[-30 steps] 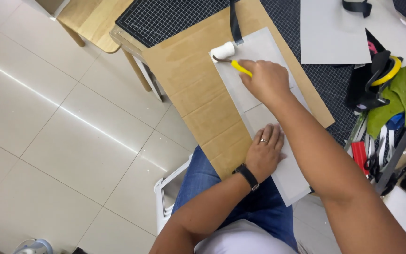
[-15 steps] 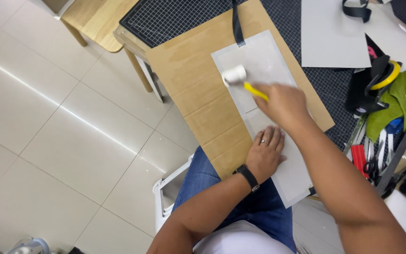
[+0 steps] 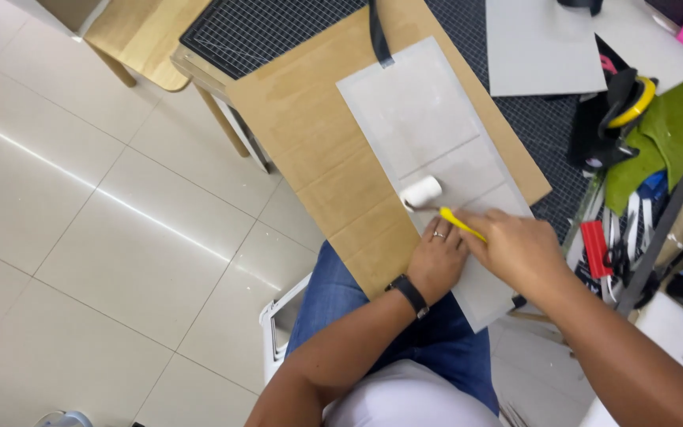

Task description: Applying adhesive to a paper card using a foam roller and bonding it to a cardboard sheet.

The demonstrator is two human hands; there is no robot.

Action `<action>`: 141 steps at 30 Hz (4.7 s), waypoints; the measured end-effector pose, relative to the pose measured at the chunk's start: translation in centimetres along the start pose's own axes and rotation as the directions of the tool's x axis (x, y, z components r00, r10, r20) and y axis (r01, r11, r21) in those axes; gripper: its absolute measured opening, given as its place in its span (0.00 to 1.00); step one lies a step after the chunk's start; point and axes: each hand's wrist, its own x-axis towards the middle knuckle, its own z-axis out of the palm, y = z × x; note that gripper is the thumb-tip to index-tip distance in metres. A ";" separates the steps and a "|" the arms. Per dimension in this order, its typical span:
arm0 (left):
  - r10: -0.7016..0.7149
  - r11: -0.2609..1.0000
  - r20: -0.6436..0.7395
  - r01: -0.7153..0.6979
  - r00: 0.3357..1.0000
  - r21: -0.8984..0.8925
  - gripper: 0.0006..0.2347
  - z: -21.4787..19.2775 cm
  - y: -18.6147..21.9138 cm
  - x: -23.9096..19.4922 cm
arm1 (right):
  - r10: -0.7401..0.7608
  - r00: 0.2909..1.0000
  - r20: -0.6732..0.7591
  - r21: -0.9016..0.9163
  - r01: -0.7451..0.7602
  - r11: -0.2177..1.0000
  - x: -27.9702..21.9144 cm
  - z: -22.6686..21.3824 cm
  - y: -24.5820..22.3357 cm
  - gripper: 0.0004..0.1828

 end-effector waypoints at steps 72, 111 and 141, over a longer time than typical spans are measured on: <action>-0.038 0.987 0.458 -0.039 0.888 0.157 0.27 -3.6 0.8 1.5 | 0.084 0.993 -0.089 0.020 -0.082 0.996 8.8 4.0 7.4 0.20; 0.041 0.979 0.429 -0.121 0.902 0.161 0.26 -5.4 0.9 3.0 | 0.879 0.476 0.016 0.296 -0.842 0.451 -8.4 20.9 50.3 0.22; 0.043 0.994 0.409 -0.081 0.912 0.076 0.26 -5.0 0.8 2.4 | 0.450 0.774 -0.445 0.625 -0.092 0.775 -16.7 24.3 55.5 0.21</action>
